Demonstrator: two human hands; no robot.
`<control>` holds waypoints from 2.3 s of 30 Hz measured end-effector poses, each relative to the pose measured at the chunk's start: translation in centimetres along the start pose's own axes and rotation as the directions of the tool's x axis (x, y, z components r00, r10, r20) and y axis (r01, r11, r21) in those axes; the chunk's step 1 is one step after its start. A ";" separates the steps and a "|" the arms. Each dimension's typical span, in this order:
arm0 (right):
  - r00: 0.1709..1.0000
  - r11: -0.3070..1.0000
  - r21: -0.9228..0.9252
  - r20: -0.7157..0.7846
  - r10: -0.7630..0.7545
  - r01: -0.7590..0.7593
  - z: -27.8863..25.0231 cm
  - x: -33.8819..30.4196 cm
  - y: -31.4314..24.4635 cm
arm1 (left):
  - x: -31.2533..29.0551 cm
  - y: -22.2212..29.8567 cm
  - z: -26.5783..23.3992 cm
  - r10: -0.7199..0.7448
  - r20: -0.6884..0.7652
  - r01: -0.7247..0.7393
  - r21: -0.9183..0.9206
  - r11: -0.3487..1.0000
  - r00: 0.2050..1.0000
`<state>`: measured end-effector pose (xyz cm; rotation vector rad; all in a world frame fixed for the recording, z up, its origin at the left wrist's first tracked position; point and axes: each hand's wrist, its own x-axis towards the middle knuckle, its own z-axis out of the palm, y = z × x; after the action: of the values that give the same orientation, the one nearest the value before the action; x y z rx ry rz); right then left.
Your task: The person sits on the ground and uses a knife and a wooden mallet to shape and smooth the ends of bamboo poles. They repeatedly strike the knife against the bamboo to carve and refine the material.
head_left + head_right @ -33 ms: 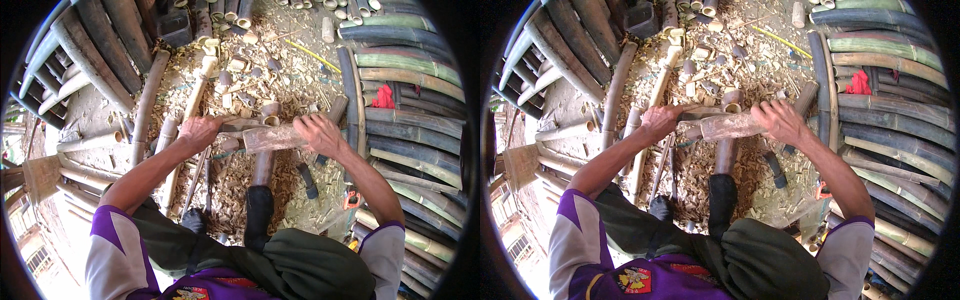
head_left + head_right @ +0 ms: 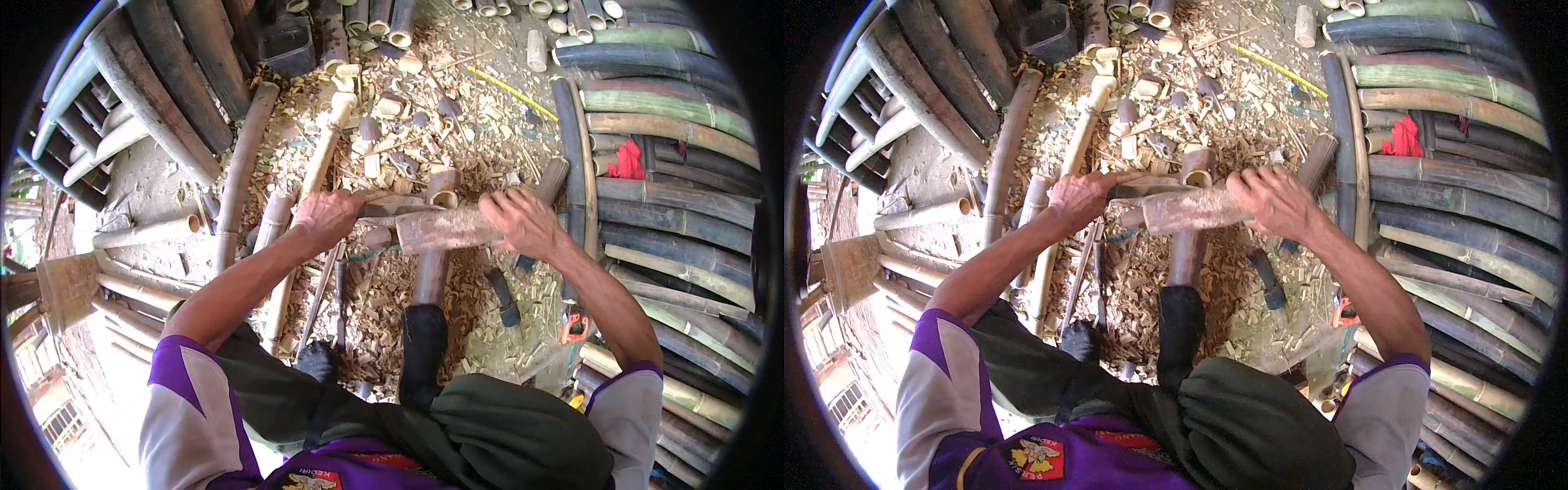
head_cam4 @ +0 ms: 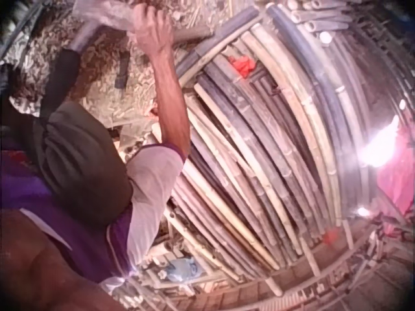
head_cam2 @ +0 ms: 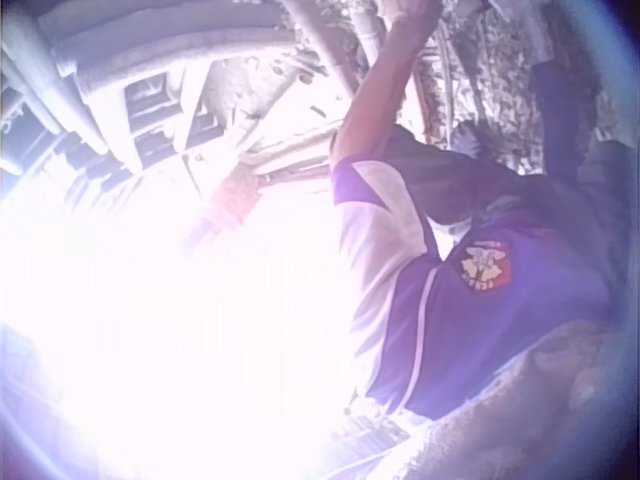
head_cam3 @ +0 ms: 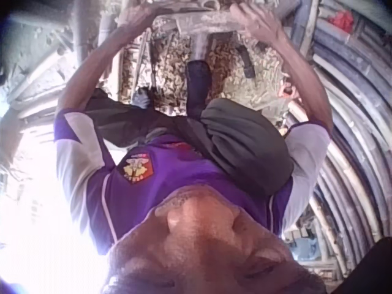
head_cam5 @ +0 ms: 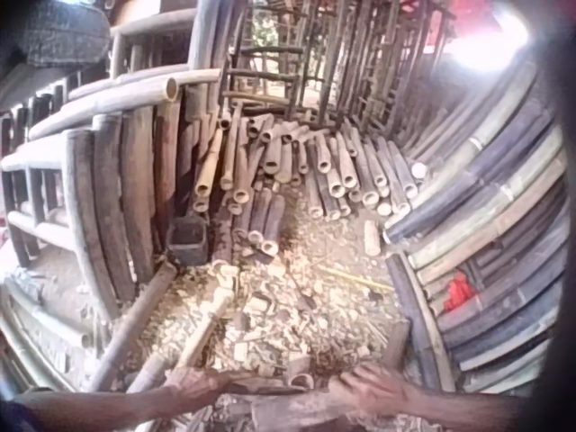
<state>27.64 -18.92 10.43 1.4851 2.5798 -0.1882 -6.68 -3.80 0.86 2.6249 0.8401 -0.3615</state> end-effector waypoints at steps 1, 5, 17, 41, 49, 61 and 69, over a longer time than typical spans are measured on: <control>0.998 0.998 0.027 -0.035 -0.057 0.058 -0.3 0.1 -0.3 | 0.0 -0.1 0.1 -0.006 0.002 0.006 0.008 1.000 1.000; 0.986 0.983 -0.133 -0.097 -0.136 0.123 2.2 -0.7 -0.2 | -0.2 0.5 0.8 -0.005 -0.028 0.006 0.011 1.000 1.000; 0.997 0.991 0.110 0.030 -0.074 0.071 -1.4 -2.3 -6.6 | 2.2 0.6 -2.0 -0.114 -0.043 0.094 -0.317 0.944 0.993; 0.938 0.908 0.241 0.030 0.346 -0.343 -0.5 -7.4 -2.3 | 6.1 1.5 -3.1 0.000 0.403 0.252 -0.574 0.779 0.915; 0.495 0.246 0.577 0.324 0.807 -0.779 7.8 -14.2 -19.0 | 7.7 -2.1 -1.6 -0.508 -0.003 0.432 -0.522 0.735 0.861; 0.064 -0.347 0.432 0.697 0.715 -0.833 18.7 -15.7 -32.0 | 0.1 14.1 5.7 -0.313 0.097 0.280 -0.736 0.617 0.945; 0.013 -0.382 0.395 0.709 0.705 -0.836 17.0 -16.0 -33.0 | 0.5 14.8 8.0 -0.307 0.154 0.246 -0.925 0.288 0.939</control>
<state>8.21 -52.15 -2.01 2.9911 0.3116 -1.3296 1.53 -18.02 -2.71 1.3533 1.0847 0.1381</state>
